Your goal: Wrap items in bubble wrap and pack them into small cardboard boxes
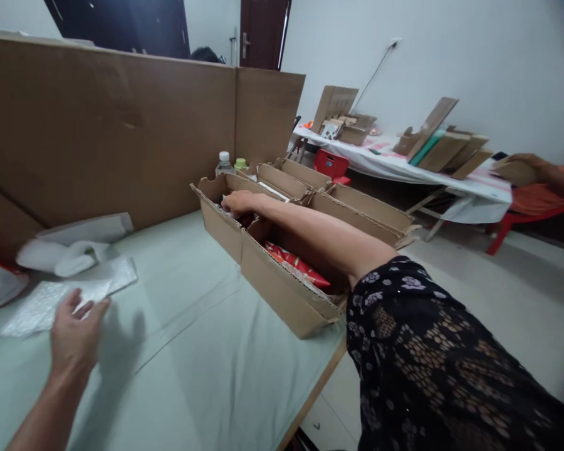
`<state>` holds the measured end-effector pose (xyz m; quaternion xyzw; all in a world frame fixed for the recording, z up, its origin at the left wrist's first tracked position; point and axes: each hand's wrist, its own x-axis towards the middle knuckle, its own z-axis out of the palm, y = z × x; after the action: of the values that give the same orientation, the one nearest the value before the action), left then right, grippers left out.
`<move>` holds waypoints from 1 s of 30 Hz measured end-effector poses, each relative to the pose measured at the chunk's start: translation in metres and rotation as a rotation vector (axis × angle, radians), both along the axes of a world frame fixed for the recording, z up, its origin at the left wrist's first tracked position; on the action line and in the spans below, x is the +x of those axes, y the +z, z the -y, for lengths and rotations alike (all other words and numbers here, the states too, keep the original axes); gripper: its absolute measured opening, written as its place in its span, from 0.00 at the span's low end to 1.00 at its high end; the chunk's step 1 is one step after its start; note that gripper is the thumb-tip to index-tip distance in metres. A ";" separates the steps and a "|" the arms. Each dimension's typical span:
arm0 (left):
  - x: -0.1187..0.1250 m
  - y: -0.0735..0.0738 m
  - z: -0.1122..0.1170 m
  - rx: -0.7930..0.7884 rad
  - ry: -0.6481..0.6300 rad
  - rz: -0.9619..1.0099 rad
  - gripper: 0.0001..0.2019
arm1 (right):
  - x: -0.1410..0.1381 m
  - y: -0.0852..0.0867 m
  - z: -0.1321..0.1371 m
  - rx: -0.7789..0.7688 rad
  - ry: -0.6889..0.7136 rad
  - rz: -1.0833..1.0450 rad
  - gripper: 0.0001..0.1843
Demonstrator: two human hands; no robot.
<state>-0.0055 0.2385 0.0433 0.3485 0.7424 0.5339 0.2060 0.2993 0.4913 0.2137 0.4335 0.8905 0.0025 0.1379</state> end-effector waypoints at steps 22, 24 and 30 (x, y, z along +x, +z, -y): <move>0.076 -0.037 -0.033 -0.052 -0.372 -0.588 0.19 | 0.007 0.074 -0.043 0.375 -0.266 -0.463 0.19; 0.076 -0.040 -0.034 -0.048 -0.371 -0.618 0.19 | 0.036 0.063 -0.052 0.316 -0.390 -0.328 0.20; 0.072 -0.054 -0.036 0.003 -0.359 -0.666 0.18 | 0.055 0.036 -0.075 0.141 -0.453 -0.166 0.20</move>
<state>0.0662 0.2742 -0.0107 0.6279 0.6950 0.3477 0.0429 0.3539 0.5665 0.2496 0.6293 0.7766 -0.0021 0.0306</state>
